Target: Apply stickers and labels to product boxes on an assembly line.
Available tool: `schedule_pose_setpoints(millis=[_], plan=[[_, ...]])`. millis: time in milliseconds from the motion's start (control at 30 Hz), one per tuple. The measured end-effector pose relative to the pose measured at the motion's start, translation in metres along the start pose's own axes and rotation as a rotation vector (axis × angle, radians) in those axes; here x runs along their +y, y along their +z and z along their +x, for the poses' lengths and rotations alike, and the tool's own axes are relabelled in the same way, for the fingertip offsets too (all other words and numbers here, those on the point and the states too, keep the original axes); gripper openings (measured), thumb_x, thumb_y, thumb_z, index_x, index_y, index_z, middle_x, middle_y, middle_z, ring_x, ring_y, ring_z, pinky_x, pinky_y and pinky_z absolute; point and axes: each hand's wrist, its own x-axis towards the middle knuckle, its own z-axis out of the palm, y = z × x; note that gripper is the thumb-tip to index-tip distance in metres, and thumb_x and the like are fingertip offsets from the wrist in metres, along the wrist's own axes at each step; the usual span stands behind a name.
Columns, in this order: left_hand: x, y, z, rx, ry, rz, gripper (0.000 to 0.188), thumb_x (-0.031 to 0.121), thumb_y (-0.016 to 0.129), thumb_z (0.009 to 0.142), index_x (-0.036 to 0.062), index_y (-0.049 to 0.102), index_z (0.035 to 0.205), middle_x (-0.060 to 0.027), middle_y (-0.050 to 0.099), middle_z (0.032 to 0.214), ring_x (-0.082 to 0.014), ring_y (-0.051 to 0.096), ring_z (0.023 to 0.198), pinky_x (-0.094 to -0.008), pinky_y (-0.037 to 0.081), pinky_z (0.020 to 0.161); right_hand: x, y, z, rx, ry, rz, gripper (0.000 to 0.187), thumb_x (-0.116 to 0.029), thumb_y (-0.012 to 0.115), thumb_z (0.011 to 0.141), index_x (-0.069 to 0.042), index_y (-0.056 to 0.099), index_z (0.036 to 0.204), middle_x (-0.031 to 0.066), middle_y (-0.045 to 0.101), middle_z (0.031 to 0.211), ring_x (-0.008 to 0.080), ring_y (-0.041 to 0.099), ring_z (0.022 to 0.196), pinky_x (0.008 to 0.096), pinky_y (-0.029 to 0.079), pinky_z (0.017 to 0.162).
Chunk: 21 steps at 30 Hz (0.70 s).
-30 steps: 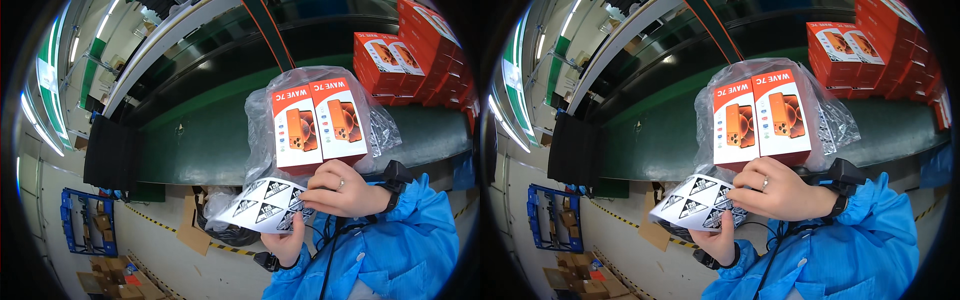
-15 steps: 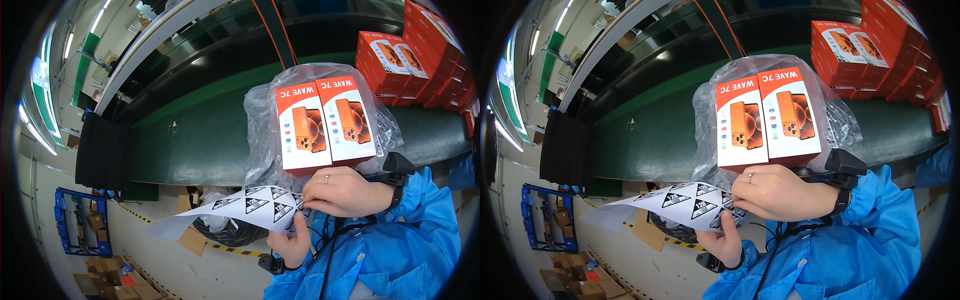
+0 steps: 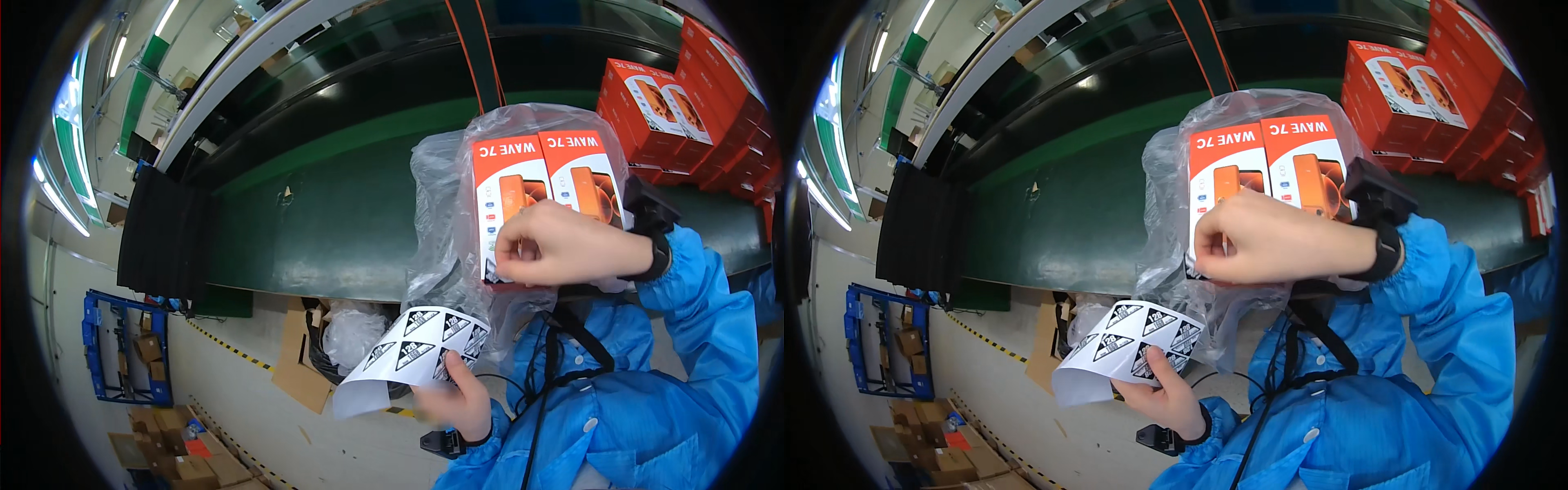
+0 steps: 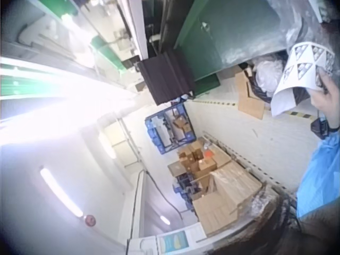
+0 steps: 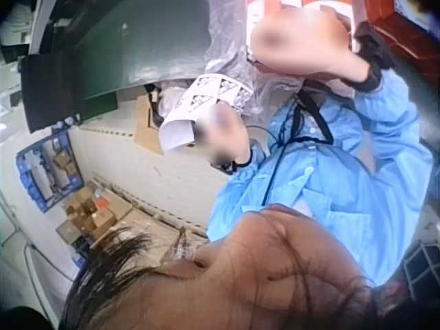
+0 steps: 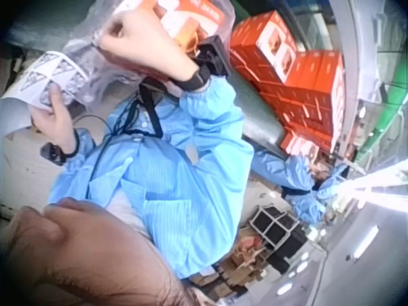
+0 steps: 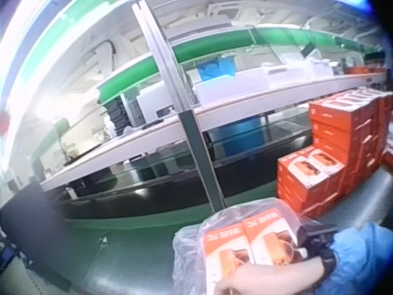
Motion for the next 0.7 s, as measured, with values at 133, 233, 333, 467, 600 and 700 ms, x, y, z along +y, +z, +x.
schedule_pose_setpoints(millis=[133,233,333,467,600,700], plan=[[-0.002,0.001,-0.002,-0.006,0.0,-0.001,0.05,0.0,0.055,0.086,-0.0127,0.029,0.127,-0.0271,0.053,0.109,-0.024,0.061,0.091,-0.0294,0.053,0.072,0.013,-0.004,0.015,-0.044,0.092,0.035,0.022,-0.015,0.056,0.078,0.006,0.062,0.075,0.0128,0.064,0.064,0.0179,0.063,0.059,0.0282,0.049,0.059],[-0.001,0.002,-0.002,-0.008,-0.004,0.014,0.049,0.0,0.055,0.086,-0.0127,0.029,0.127,-0.0272,0.052,0.111,-0.0243,0.061,0.093,-0.0298,0.053,0.074,0.015,-0.005,0.018,-0.103,0.172,0.077,0.021,-0.014,0.056,0.079,0.006,0.063,0.076,0.0109,0.064,0.06,0.0158,0.062,0.054,0.028,0.049,0.056],[-0.005,0.002,0.0,-0.018,0.019,-0.017,0.049,0.0,0.054,0.086,-0.0126,0.029,0.126,-0.0271,0.052,0.112,-0.0243,0.06,0.094,-0.0301,0.053,0.076,0.017,-0.002,0.018,-0.087,0.159,0.01,0.02,-0.015,0.06,0.081,0.005,0.064,0.08,0.0123,0.064,0.066,0.0168,0.063,0.061,0.0277,0.049,0.059],[-0.005,0.003,0.0,-0.025,0.008,0.003,0.047,0.0,0.054,0.087,-0.0126,0.03,0.126,-0.0267,0.052,0.111,-0.024,0.06,0.095,-0.0301,0.052,0.076,0.017,0.0,0.02,-0.063,0.153,-0.016,0.02,-0.015,0.061,0.08,0.004,0.064,0.079,0.0125,0.064,0.066,0.0177,0.063,0.061,0.0294,0.048,0.059],[-0.006,0.003,0.0,-0.022,0.028,-0.002,0.046,0.001,0.054,0.087,-0.0122,0.032,0.126,-0.0261,0.052,0.111,-0.0239,0.06,0.094,-0.0304,0.052,0.076,0.018,0.002,0.02,-0.037,0.128,-0.039,0.019,-0.016,0.061,0.077,0.004,0.063,0.076,0.0124,0.063,0.064,0.0188,0.063,0.059,0.03,0.048,0.058],[-0.006,0.002,0.0,-0.017,0.04,0.01,0.046,0.002,0.054,0.087,-0.012,0.032,0.126,-0.0257,0.052,0.111,-0.0236,0.06,0.094,-0.0305,0.052,0.076,0.019,0.007,0.019,0.012,0.075,-0.18,0.017,-0.015,0.061,0.073,0.002,0.062,0.072,0.0134,0.061,0.062,0.0241,0.061,0.058,0.032,0.048,0.058]])
